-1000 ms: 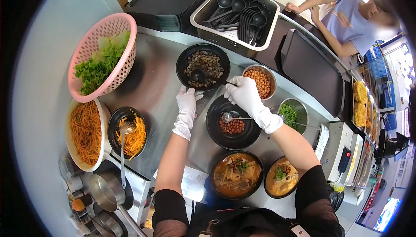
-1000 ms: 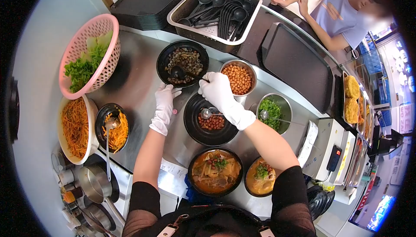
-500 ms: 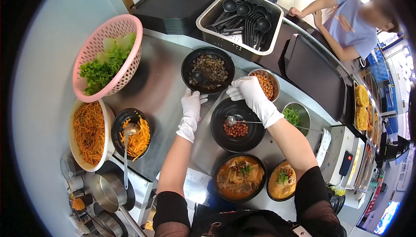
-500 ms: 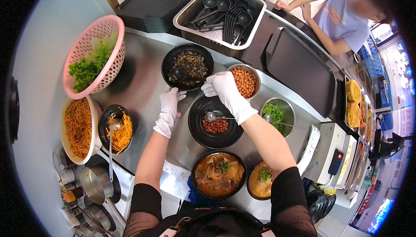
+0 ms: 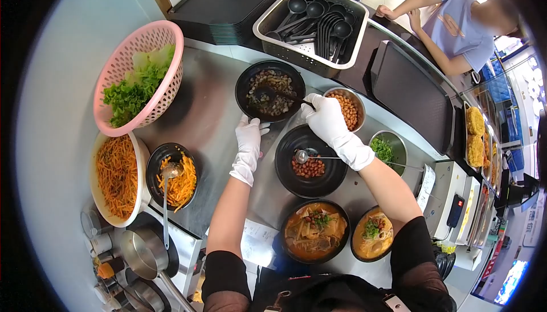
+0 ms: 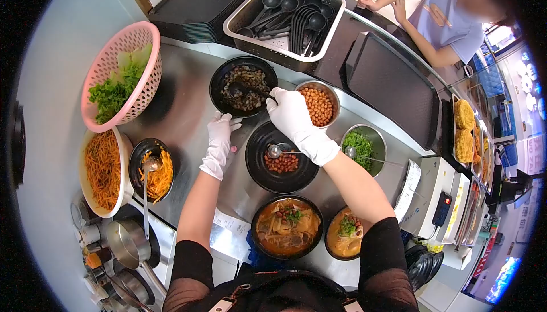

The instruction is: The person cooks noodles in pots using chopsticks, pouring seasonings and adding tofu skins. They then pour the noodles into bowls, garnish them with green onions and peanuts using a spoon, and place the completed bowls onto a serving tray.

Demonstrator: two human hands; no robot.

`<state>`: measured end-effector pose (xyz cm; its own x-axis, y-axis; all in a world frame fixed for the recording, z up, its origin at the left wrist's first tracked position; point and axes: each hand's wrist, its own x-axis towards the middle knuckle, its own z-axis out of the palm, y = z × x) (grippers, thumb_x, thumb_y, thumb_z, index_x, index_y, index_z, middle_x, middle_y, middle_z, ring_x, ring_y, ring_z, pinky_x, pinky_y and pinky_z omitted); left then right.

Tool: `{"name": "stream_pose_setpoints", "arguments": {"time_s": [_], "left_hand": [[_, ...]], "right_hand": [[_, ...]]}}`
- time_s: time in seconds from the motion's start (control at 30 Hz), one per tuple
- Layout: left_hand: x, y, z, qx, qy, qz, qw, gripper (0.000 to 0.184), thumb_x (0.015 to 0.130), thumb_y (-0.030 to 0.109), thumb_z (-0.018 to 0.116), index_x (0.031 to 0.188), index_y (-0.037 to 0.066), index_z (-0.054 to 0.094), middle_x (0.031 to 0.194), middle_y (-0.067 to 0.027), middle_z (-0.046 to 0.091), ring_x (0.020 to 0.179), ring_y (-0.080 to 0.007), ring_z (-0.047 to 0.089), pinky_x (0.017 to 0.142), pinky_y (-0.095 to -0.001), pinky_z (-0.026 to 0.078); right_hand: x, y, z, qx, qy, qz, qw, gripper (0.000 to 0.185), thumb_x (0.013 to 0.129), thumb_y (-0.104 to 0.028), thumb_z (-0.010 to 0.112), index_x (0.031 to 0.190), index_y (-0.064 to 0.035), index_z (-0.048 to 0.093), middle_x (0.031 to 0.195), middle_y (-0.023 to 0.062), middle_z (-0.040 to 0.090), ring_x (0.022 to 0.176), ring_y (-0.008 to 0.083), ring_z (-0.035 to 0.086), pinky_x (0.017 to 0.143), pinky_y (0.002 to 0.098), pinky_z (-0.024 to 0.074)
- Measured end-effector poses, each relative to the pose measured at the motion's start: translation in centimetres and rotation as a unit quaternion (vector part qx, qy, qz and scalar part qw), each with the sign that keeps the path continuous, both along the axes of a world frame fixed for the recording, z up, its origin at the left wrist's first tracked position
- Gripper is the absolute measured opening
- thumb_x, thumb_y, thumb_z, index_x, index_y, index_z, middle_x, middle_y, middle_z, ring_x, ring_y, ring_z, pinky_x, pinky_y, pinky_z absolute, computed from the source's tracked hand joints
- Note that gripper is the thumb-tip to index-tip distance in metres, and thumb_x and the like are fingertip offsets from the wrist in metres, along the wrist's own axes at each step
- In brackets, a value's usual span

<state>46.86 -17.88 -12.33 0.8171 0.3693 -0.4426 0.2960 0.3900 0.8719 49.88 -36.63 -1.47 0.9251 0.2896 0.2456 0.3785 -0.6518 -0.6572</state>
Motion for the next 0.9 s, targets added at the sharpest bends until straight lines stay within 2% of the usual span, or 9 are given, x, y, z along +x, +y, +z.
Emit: {"name": "stream_pose_setpoints", "arguments": {"time_s": [0.07, 0.13, 0.17, 0.2, 0.47, 0.53, 0.57, 0.67, 0.9], "left_hand": [[0.0, 0.1, 0.0, -0.009, 0.013, -0.012, 1.000, 0.044, 0.091, 0.002, 0.044, 0.135, 0.003, 0.044, 0.107, -0.0084, 0.063, 0.074, -0.0177, 0.066, 0.063, -0.0273, 0.054], [0.0, 0.0, -0.2, -0.012, -0.004, -0.007, 1.000, 0.034, 0.091, 0.002, 0.045, 0.125, -0.001, 0.046, 0.104, -0.0115, 0.062, 0.076, -0.0222, 0.067, 0.063, -0.0291, 0.055], [0.0, 0.0, -0.3, -0.015, -0.021, -0.002, 1.000, 0.025, 0.090, 0.001, 0.046, 0.114, -0.004, 0.049, 0.102, -0.0146, 0.061, 0.079, -0.0267, 0.068, 0.063, -0.0309, 0.057], [0.0, 0.0, -0.3, -0.016, -0.021, -0.002, 1.000, 0.025, 0.090, 0.001, 0.046, 0.114, -0.004, 0.049, 0.102, -0.0146, 0.061, 0.079, -0.0267, 0.068, 0.063, -0.0309, 0.057], [0.1, 0.1, -0.3, 0.000, -0.012, -0.003, 1.000, 0.025, 0.090, 0.000, 0.046, 0.114, -0.005, 0.047, 0.100, -0.0151, 0.061, 0.078, -0.0282, 0.068, 0.060, -0.0309, 0.057], [0.1, 0.2, -0.4, 0.003, -0.015, -0.005, 1.000, 0.027, 0.090, 0.001, 0.046, 0.116, -0.006, 0.046, 0.101, -0.0156, 0.061, 0.079, -0.0283, 0.068, 0.061, -0.0309, 0.057], [0.1, 0.0, -0.2, 0.005, -0.019, -0.008, 1.000, 0.029, 0.090, 0.002, 0.046, 0.117, -0.007, 0.045, 0.101, -0.0161, 0.061, 0.079, -0.0284, 0.068, 0.061, -0.0308, 0.057], [-0.1, -0.1, 0.4, 0.002, -0.013, -0.007, 1.000, 0.036, 0.090, 0.003, 0.047, 0.123, -0.009, 0.042, 0.104, -0.0169, 0.061, 0.080, -0.0288, 0.068, 0.064, -0.0312, 0.057], [-0.2, -0.1, 0.8, -0.002, -0.016, -0.016, 1.000, 0.043, 0.090, 0.005, 0.047, 0.130, -0.009, 0.038, 0.106, -0.0173, 0.061, 0.081, -0.0284, 0.068, 0.067, -0.0325, 0.057]], "right_hand": [[0.1, -0.5, 0.3, 0.031, 0.028, -0.003, 0.999, 0.014, 0.088, -0.006, 0.058, 0.092, 0.0051, 0.065, 0.065, 0.0104, 0.064, 0.056, 0.0150, 0.061, 0.056, 0.0281, 0.0484], [0.1, -1.2, 1.3, 0.143, 0.179, -0.048, 0.972, 0.014, 0.086, -0.009, 0.059, 0.086, 0.0032, 0.065, 0.064, 0.0136, 0.064, 0.056, 0.0212, 0.063, 0.057, 0.0319, 0.0503], [0.3, -1.6, 1.8, 0.173, 0.236, -0.076, 0.953, 0.014, 0.089, -0.007, 0.056, 0.086, 0.0034, 0.064, 0.063, 0.0064, 0.063, 0.052, 0.0098, 0.057, 0.051, 0.0248, 0.0468], [0.5, -2.2, 1.9, 0.200, 0.282, -0.099, 0.933, 0.014, 0.090, -0.007, 0.054, 0.086, 0.0023, 0.064, 0.065, 0.0057, 0.063, 0.051, 0.0086, 0.055, 0.048, 0.0225, 0.0451], [0.6, -5.7, 2.0, 0.137, 0.217, -0.107, 0.961, 0.015, 0.091, -0.005, 0.055, 0.096, 0.0044, 0.065, 0.068, 0.0056, 0.065, 0.053, 0.0079, 0.056, 0.051, 0.0241, 0.0467], [0.6, -6.5, 0.0, 0.064, 0.103, -0.050, 0.991, 0.016, 0.085, -0.011, 0.061, 0.094, 0.0005, 0.066, 0.074, 0.0143, 0.067, 0.061, 0.0247, 0.064, 0.063, 0.0320, 0.0511], [-0.1, -6.0, 0.8, 0.053, 0.118, -0.054, 0.990, 0.019, 0.082, -0.013, 0.063, 0.094, 0.0006, 0.066, 0.077, 0.0207, 0.066, 0.070, 0.0349, 0.065, 0.070, 0.0373, 0.0515], [-1.4, -4.8, 1.2, -0.046, -0.009, 0.007, 0.999, 0.017, 0.082, -0.012, 0.062, 0.093, 0.0011, 0.066, 0.077, 0.0236, 0.064, 0.072, 0.0368, 0.065, 0.069, 0.0397, 0.0514], [-2.5, -4.4, 1.4, -0.077, 0.021, 0.036, 0.996, 0.014, 0.083, -0.009, 0.060, 0.088, 0.0037, 0.064, 0.072, 0.0231, 0.063, 0.068, 0.0370, 0.063, 0.065, 0.0408, 0.0508]]}}
